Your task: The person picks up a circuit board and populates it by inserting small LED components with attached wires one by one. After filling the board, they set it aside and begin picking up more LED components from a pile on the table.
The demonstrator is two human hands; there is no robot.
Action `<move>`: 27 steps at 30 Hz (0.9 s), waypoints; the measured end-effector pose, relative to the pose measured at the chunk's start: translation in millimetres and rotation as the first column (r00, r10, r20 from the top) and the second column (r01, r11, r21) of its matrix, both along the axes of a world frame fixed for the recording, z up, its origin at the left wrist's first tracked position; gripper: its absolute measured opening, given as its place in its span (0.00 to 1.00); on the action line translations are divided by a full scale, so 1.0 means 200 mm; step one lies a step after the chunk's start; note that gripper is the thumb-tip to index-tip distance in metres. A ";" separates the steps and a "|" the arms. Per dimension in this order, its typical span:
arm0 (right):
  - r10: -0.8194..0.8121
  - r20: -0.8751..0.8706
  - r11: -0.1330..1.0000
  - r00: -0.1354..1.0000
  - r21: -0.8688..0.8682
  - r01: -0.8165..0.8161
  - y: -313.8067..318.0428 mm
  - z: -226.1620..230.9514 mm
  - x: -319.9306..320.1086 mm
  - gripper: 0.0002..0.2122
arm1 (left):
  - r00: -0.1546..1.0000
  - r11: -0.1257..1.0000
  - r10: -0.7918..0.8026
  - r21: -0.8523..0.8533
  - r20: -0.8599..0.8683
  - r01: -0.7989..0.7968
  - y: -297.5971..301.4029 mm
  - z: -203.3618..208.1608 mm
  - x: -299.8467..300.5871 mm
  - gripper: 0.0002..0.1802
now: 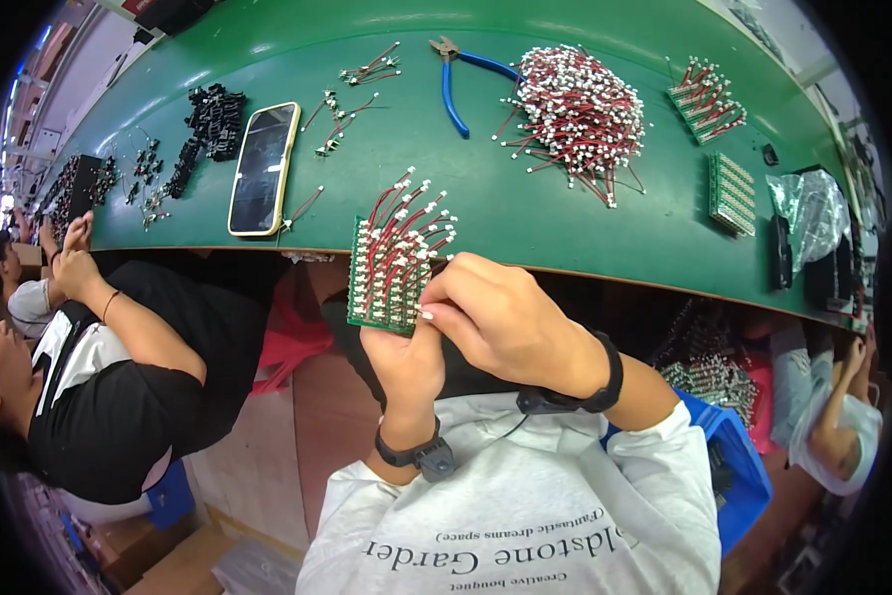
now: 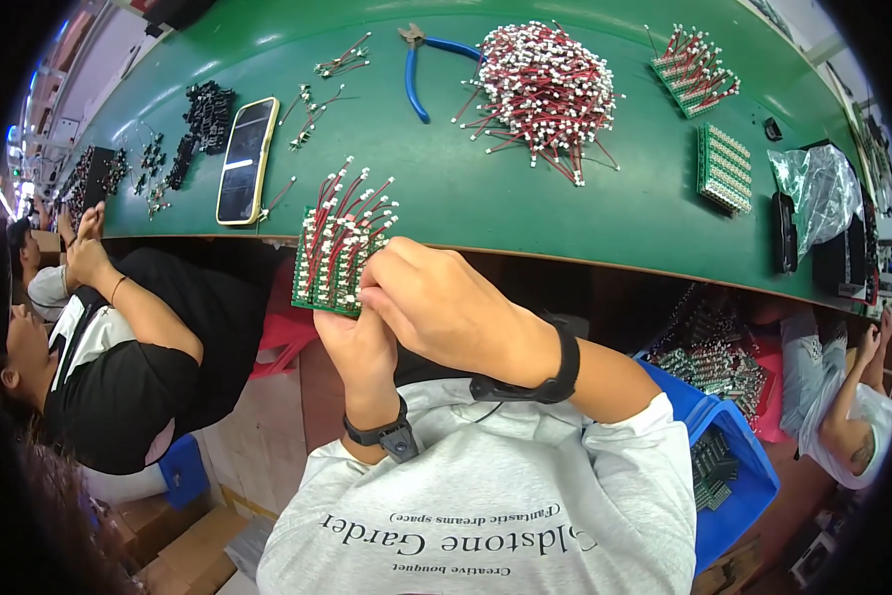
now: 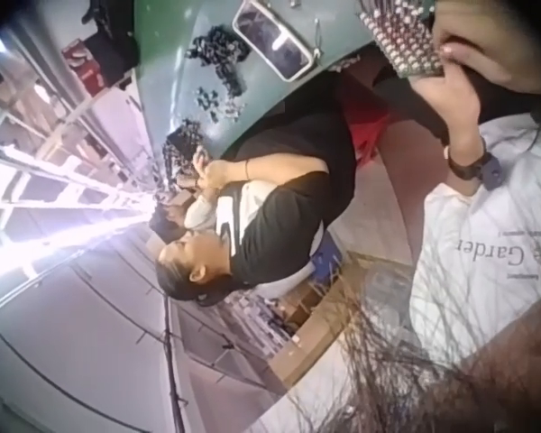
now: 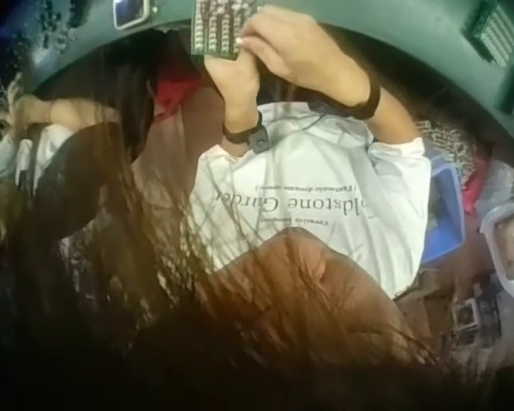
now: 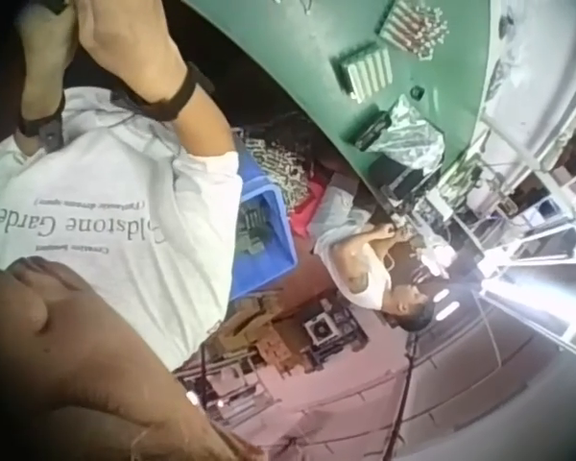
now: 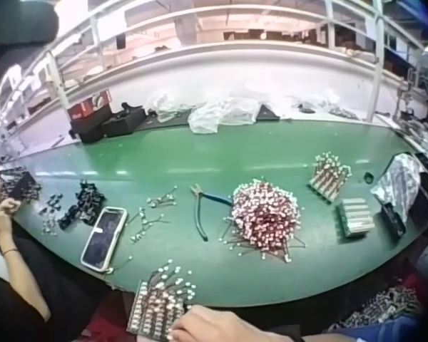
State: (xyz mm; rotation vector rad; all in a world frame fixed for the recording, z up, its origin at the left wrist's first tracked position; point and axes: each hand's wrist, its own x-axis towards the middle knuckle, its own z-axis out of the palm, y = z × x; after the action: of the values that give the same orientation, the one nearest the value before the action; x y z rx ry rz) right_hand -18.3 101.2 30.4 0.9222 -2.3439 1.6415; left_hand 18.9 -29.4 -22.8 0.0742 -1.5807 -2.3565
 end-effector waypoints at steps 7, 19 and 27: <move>0.004 -0.058 0.998 0.998 0.060 0.000 -0.03 0.00 -0.01 0.09 | 1.000 0.995 0.013 -0.097 0.020 -0.011 0.03 0.01 0.02 0.19; -0.050 -0.214 0.957 0.975 0.268 0.108 -0.05 0.03 0.05 0.08 | 0.999 0.960 -0.035 -0.279 0.001 0.033 0.02 0.01 0.03 0.22; -0.051 -0.275 0.942 0.960 0.305 0.138 -0.03 0.01 0.05 0.07 | 0.999 0.953 0.043 -0.301 -0.005 -0.042 0.03 0.01 0.03 0.17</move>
State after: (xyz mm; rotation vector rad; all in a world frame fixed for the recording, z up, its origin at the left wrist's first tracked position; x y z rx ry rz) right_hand -8.6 94.3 33.0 0.9922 -2.4601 1.0408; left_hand 24.3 -22.7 -20.5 0.0422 -1.8984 -2.0566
